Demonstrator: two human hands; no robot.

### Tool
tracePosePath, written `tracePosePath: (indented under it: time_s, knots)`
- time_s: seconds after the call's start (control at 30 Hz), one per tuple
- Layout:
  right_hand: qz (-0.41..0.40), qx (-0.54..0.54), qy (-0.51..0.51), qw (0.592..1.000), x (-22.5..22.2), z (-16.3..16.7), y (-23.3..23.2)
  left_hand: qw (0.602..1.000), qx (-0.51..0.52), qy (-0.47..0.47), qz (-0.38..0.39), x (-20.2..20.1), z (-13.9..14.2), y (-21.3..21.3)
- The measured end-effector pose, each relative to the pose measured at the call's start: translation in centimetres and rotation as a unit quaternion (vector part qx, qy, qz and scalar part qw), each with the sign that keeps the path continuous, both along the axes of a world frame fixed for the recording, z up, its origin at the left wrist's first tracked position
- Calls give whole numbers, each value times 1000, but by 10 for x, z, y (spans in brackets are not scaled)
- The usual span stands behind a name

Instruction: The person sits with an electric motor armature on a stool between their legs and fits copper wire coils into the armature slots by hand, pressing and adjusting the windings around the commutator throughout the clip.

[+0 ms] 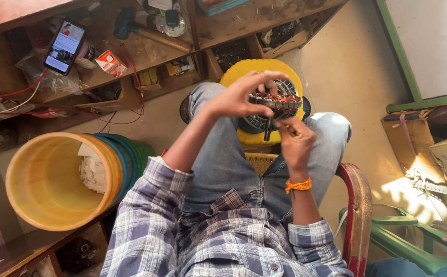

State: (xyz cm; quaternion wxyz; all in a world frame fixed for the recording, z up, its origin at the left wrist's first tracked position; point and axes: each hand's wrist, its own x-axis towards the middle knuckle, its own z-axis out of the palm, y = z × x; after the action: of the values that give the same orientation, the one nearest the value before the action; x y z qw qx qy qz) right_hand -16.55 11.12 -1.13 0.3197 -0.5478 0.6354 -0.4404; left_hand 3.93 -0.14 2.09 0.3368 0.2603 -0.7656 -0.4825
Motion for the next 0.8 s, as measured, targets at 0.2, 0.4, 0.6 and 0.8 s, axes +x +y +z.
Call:
tracePosePath:
  time_s: [0.2,0.4,0.6,0.8]
  knots:
    - [-31,-33,-9,999,-35,17,-8,968,-173,-93,156,-20,-4,31]
    - [55,-97,53,992,-27,61,-30,958,-206,-86,183,-22,-8,35]
    - [121,-140,73,980,-12,74,-55,956,-207,-82,191,-21,-6,38]
    - [127,-127,102,978,-7,62,-75,981,89,37,169,-25,-7,29]
